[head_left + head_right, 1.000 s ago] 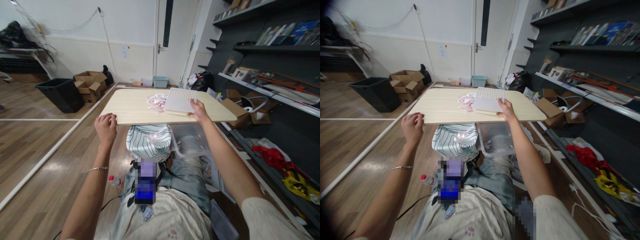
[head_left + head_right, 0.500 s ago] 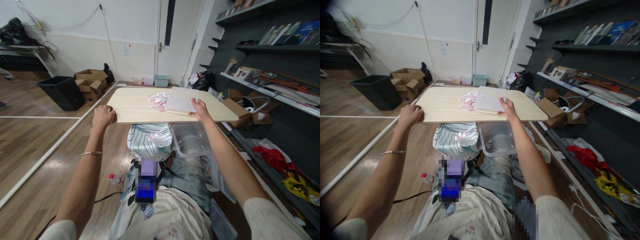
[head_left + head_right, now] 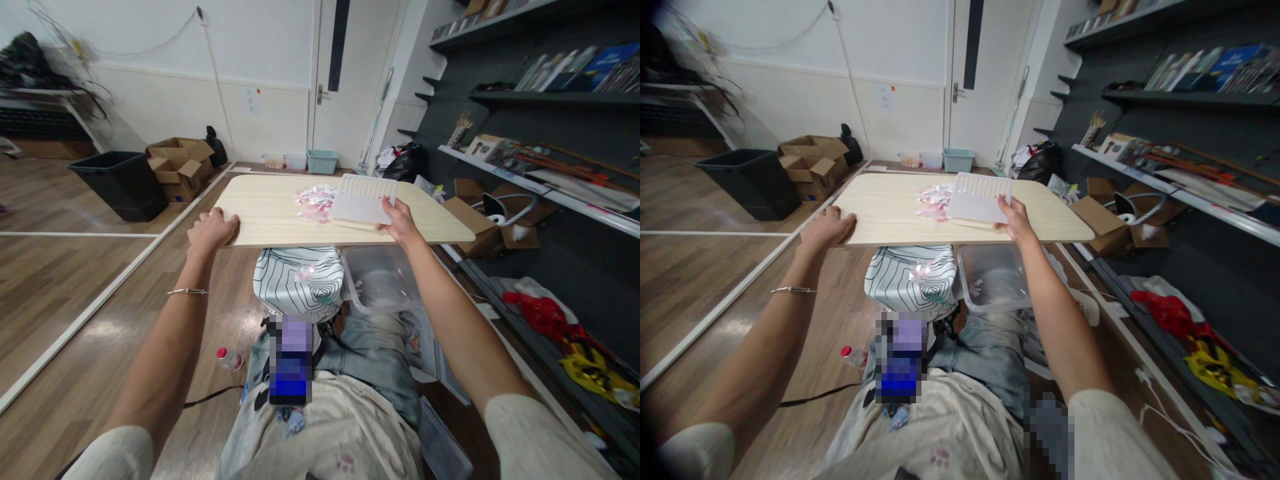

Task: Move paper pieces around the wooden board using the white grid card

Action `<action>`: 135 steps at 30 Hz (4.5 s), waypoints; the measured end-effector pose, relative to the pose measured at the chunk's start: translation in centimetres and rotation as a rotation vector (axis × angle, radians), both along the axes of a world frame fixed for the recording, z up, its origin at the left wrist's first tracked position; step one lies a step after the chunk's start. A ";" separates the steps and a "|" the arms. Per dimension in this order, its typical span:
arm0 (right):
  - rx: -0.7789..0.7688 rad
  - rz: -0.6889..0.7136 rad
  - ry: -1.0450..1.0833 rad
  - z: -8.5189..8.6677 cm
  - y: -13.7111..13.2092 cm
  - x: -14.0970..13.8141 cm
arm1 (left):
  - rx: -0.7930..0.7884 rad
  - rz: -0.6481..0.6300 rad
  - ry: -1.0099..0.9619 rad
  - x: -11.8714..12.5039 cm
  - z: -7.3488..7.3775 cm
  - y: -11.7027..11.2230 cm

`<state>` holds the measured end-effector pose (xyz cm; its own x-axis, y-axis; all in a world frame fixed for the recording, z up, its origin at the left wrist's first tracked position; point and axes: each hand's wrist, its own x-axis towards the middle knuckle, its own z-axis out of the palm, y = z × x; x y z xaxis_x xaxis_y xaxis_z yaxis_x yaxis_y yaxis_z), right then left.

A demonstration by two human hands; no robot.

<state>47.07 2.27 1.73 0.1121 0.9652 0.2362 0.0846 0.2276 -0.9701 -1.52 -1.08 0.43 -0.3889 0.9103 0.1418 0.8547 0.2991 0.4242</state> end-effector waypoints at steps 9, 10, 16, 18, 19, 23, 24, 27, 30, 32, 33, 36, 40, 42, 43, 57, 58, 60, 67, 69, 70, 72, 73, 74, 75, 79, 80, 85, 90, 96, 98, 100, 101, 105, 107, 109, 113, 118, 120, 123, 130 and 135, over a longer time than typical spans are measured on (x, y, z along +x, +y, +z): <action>0.009 -0.014 0.043 -0.4 0.5 0.2 | -0.035 -0.006 0.035 0.2 0.3 -0.6; 0.011 -0.012 0.042 -0.4 0.6 0.2 | -0.037 -0.003 0.034 0.3 0.3 -0.6; 0.013 -0.001 0.032 -0.4 0.6 0.3 | -0.023 0.007 0.025 0.3 0.3 -0.7; 0.014 0.006 0.042 -0.5 0.7 0.4 | -0.030 0.009 0.030 0.3 0.3 -0.7; 0.016 0.010 0.046 -0.6 0.8 0.4 | -0.038 0.011 0.038 0.4 0.4 -0.8; 0.024 0.022 0.061 -0.8 1.0 0.6 | -0.071 0.017 0.077 0.7 0.6 -1.0; 0.024 0.023 0.065 -0.8 1.1 0.6 | -0.074 0.018 0.083 0.7 0.6 -1.0; 0.017 0.014 0.064 -0.8 1.1 0.6 | -0.073 0.017 0.089 0.8 0.7 -1.1; 0.016 0.012 0.053 -0.8 1.1 0.6 | -0.066 0.016 0.085 0.7 0.7 -1.1; 0.028 0.022 0.049 -0.9 1.1 0.7 | -0.071 0.014 0.084 0.7 0.7 -1.1; 0.034 0.027 0.048 -0.9 1.2 0.7 | -0.074 0.012 0.085 0.7 0.7 -1.2; 0.045 0.037 0.035 -1.0 1.3 0.8 | -0.078 0.010 0.081 0.7 0.8 -1.2; 0.044 0.045 0.028 -1.1 1.4 1.0 | -0.075 0.012 0.080 0.7 0.7 -1.2; 0.040 0.046 0.044 -1.1 1.4 1.0 | -0.074 0.016 0.083 0.8 0.7 -1.2; 0.037 0.044 0.051 -1.1 1.4 1.0 | -0.074 0.018 0.085 0.8 0.7 -1.2; 0.027 0.029 0.021 -0.7 0.9 0.7 | -0.065 0.005 0.115 0.5 0.3 -1.1; 0.026 0.028 0.020 -0.7 0.8 0.6 | -0.068 0.003 0.115 0.5 0.3 -1.1; 0.022 0.026 0.019 -0.6 0.7 0.6 | -0.085 -0.004 0.114 0.4 0.4 -1.1; 0.028 0.045 0.087 -0.2 0.2 0.3 | -0.087 -0.002 0.102 0.6 0.5 -1.2; 0.013 0.075 0.097 -0.1 0.0 0.3 | -0.085 0.000 0.096 0.7 0.5 -1.3; 0.004 0.093 0.100 -0.1 0.0 0.3 | -0.087 -0.001 0.095 0.8 0.5 -1.4; 0.006 0.113 0.095 0.0 -0.2 0.3 | -0.094 -0.006 0.099 0.8 0.6 -1.5; 0.009 0.117 0.091 0.0 -0.2 0.2 | -0.095 -0.008 0.103 0.8 0.6 -1.5; 0.014 0.116 0.089 0.0 -0.3 0.2 | -0.095 -0.009 0.108 0.8 0.6 -1.5; 0.018 0.114 0.087 0.1 -0.3 0.2 | -0.093 -0.010 0.112 0.8 0.6 -1.6; 0.019 0.137 0.071 0.0 -0.3 0.1 | -0.084 -0.004 0.120 0.9 0.4 -1.6; 0.017 0.147 0.068 0.0 -0.3 0.1 | -0.082 -0.003 0.121 0.9 0.4 -1.6; -0.003 0.175 0.084 0.0 -0.2 0.2 | -0.083 0.000 0.119 0.9 0.4 -1.7; -0.008 0.217 0.060 -0.2 0.0 0.3 | -0.100 -0.003 0.107 0.9 0.5 -1.6; 0.000 0.265 0.046 -0.2 0.0 0.4 | -0.099 -0.004 0.105 0.9 0.6 -1.7; -0.006 0.280 0.033 -0.2 0.1 0.5 | -0.096 -0.002 0.107 0.9 0.5 -1.7; -0.011 0.289 0.021 -0.2 0.1 0.5 | -0.091 -0.001 0.109 1.0 0.5 -1.7; -0.012 0.293 0.018 -0.2 0.0 0.6 | -0.090 -0.001 0.111 1.0 0.5 -1.8; 0.003 0.279 0.046 -0.2 -0.1 0.5 | -0.083 0.002 0.113 1.0 0.5 -1.7; 0.010 0.269 0.054 -0.2 -0.2 0.4 | -0.085 0.002 0.111 1.0 0.5 -1.7; 0.004 0.271 0.034 -0.2 -0.2 0.3 | -0.092 0.000 0.109 1.0 0.6 -1.7; -0.011 0.279 -0.006 -0.2 0.0 0.4 | -0.086 0.001 0.112 0.9 0.5 -1.8; -0.011 0.314 -0.037 -0.2 -0.1 0.6 | -0.074 0.004 0.109 0.8 0.4 -1.6; -0.015 0.325 -0.061 0.0 -0.2 0.5 | -0.074 0.005 0.104 0.7 0.3 -1.5; -0.032 0.328 -0.078 0.2 -0.5 0.2 | -0.078 0.004 0.099 0.7 0.3 -1.4; -0.015 0.278 0.001 0.2 -0.5 -0.2 | -0.065 0.000 0.099 0.7 0.3 -1.5; -0.007 0.314 -0.050 0.0 -0.3 -0.1 | -0.079 -0.001 0.105 0.7 0.3 -1.5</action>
<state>46.96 1.96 1.71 -0.2031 0.9524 0.2276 0.0588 0.2438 -0.9680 -0.85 -2.60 0.75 -0.3751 0.9205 0.1094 0.8933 0.3275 0.3079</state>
